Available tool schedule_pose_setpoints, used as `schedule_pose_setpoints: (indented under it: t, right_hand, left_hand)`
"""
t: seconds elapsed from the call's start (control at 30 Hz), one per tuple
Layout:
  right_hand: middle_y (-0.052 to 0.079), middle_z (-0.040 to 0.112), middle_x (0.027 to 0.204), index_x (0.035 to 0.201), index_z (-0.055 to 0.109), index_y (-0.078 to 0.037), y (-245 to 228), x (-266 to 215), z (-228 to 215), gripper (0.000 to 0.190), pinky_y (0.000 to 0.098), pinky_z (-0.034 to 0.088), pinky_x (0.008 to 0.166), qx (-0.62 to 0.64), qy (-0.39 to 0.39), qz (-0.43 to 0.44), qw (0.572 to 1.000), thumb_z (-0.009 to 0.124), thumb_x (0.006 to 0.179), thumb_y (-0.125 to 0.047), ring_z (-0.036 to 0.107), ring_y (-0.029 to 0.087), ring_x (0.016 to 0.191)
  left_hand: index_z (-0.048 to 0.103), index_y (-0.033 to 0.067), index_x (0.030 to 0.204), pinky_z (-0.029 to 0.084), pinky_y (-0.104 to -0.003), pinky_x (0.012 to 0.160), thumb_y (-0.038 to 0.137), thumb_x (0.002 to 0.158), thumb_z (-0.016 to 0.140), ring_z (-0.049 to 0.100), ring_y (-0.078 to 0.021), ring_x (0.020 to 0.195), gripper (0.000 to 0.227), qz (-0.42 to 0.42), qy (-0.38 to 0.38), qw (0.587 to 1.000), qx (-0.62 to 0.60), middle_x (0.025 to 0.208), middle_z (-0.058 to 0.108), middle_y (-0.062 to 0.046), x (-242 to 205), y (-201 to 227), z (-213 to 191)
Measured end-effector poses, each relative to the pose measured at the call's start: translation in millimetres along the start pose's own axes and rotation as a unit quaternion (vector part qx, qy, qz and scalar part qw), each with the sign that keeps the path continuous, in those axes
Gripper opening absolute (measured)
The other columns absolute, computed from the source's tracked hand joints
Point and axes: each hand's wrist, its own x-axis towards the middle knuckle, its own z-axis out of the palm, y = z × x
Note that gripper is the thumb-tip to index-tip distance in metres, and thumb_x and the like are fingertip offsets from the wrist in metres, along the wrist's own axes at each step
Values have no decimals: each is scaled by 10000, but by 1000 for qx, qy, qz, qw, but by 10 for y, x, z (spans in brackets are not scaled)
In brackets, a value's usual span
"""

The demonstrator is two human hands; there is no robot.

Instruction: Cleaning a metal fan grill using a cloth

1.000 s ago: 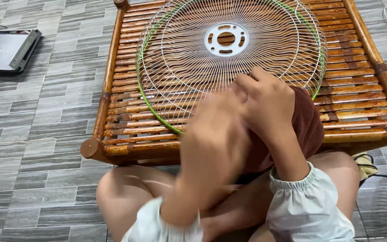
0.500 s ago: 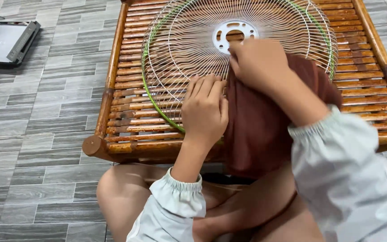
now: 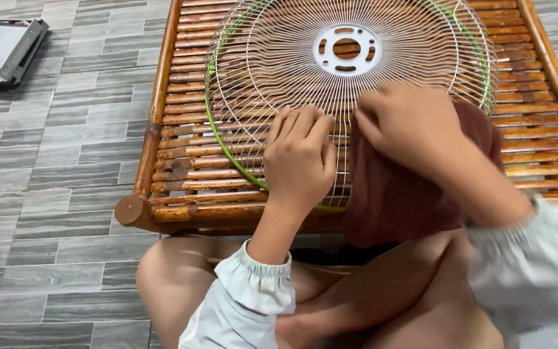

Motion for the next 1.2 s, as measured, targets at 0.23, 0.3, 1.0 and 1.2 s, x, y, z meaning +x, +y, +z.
schedule_pose_setpoints:
  t: [0.23, 0.3, 1.0, 1.2]
  right_hand:
    - [56, 718, 880, 1006, 783, -181, 410, 809, 684, 197, 385, 518, 545, -67, 98, -59, 991, 683, 1005, -352, 660, 292, 627]
    - [75, 723, 922, 1021, 773, -158, 352, 655, 601, 196, 415, 525, 581, -26, 66, -60, 996, 685, 1004, -332, 669, 317, 671]
    - [69, 727, 794, 939, 754, -162, 429, 549, 323, 260, 419, 515, 567, -70, -22, -41, 996, 630, 1036, -368, 668, 354, 629]
    - [54, 720, 707, 766, 733, -175, 140, 262, -257, 269, 422, 527, 588, -17, -226, 28, 974, 620, 914, -369, 659, 341, 619]
  left_hand:
    - [694, 20, 1040, 414, -411, 1102, 33, 805, 616, 633, -256, 1021, 249, -6, 13, 1000, -4, 1100, 664, -67, 42, -14, -2]
    - [691, 16, 1039, 420, -413, 1094, 34, 807, 617, 630, -259, 997, 244, -16, 6, 1000, -8, 1085, 663, -66, -3, -10, -31]
    - [688, 112, 908, 527, -360, 963, 10, 816, 621, 601, -175, 802, 153, -9, 1, 999, -46, 889, 655, 11, 187, -324, 77]
    - [685, 134, 879, 507, -361, 1017, -2, 824, 613, 614, -148, 794, 164, 0, -10, 999, -50, 880, 669, 31, 212, -410, 116]
